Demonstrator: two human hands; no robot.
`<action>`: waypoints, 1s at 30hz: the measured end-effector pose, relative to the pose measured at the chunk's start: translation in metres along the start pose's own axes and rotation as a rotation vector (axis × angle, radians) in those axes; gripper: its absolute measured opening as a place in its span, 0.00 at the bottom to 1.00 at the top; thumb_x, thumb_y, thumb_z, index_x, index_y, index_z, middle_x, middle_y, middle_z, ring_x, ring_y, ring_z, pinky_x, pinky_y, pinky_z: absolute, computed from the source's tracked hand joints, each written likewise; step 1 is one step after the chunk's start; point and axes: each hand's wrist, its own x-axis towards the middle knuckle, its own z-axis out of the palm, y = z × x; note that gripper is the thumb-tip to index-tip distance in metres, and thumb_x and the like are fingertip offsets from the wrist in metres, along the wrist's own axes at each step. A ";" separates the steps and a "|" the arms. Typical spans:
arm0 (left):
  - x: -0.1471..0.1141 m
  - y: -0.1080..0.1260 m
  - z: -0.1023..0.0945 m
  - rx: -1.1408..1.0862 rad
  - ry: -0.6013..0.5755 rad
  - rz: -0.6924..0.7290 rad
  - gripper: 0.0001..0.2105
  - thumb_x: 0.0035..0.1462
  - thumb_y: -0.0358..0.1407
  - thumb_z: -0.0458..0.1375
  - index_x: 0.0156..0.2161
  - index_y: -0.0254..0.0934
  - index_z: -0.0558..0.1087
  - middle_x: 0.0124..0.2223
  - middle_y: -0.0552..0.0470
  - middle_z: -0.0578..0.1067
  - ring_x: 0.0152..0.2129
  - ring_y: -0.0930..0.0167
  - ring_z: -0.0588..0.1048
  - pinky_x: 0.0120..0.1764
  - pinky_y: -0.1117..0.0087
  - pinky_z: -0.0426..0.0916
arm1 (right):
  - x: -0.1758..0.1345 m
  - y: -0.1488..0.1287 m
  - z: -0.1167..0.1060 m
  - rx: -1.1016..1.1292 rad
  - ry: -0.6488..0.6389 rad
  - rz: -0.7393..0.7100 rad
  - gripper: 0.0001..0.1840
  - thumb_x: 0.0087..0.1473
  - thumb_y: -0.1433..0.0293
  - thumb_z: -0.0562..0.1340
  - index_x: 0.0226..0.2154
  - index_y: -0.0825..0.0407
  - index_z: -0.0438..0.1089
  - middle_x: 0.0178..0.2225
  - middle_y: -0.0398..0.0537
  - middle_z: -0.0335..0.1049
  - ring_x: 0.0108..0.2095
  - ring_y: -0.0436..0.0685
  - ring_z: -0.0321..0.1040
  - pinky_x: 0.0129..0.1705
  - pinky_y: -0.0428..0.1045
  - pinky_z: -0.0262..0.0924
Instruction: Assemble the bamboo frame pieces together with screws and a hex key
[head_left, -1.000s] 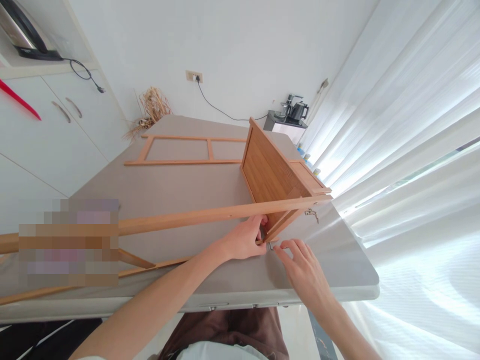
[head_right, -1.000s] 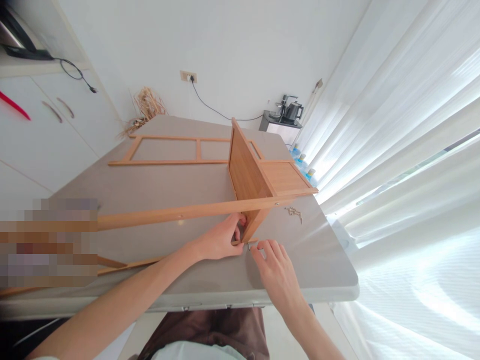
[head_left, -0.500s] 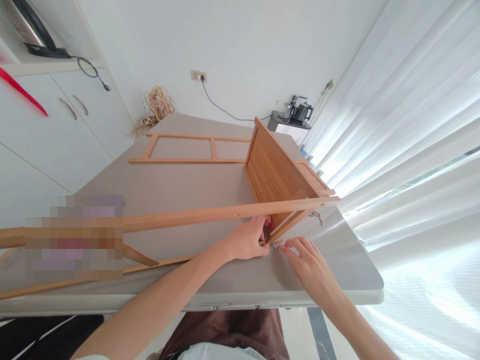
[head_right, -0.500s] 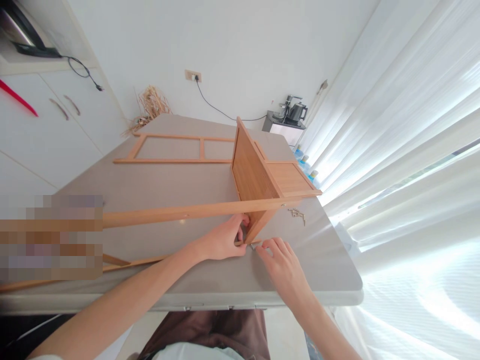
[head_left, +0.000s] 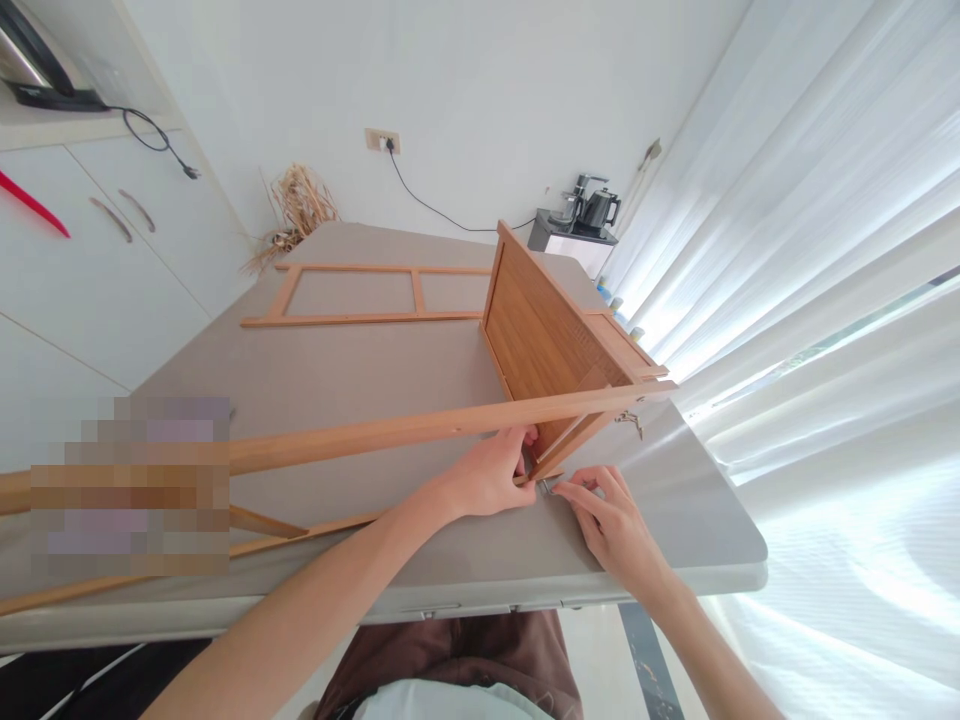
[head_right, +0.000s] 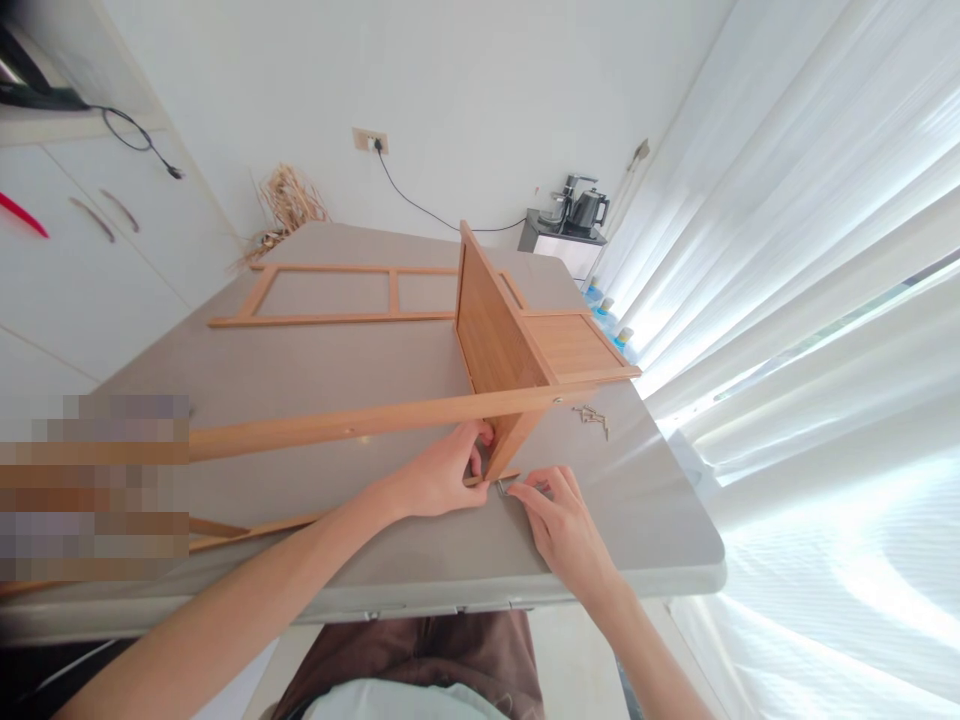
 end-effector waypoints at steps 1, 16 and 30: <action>0.000 -0.001 0.000 -0.001 0.000 0.002 0.22 0.51 0.34 0.62 0.50 0.42 0.60 0.43 0.52 0.72 0.32 0.68 0.75 0.35 0.66 0.68 | 0.000 -0.001 -0.001 -0.006 0.001 -0.003 0.17 0.67 0.78 0.54 0.49 0.47 0.72 0.43 0.52 0.66 0.44 0.59 0.64 0.45 0.55 0.69; 0.001 -0.002 0.002 -0.002 0.010 0.005 0.23 0.51 0.35 0.62 0.51 0.43 0.59 0.44 0.52 0.73 0.32 0.68 0.76 0.37 0.65 0.70 | -0.001 -0.005 0.004 0.030 0.055 -0.007 0.16 0.65 0.80 0.54 0.48 0.48 0.71 0.43 0.53 0.63 0.44 0.59 0.62 0.45 0.56 0.66; 0.001 0.002 0.001 -0.009 -0.010 -0.026 0.23 0.50 0.36 0.62 0.49 0.42 0.58 0.38 0.54 0.74 0.33 0.66 0.77 0.40 0.63 0.70 | -0.007 0.000 0.009 0.025 0.047 0.023 0.19 0.65 0.79 0.55 0.52 0.46 0.72 0.45 0.53 0.64 0.45 0.60 0.62 0.48 0.58 0.67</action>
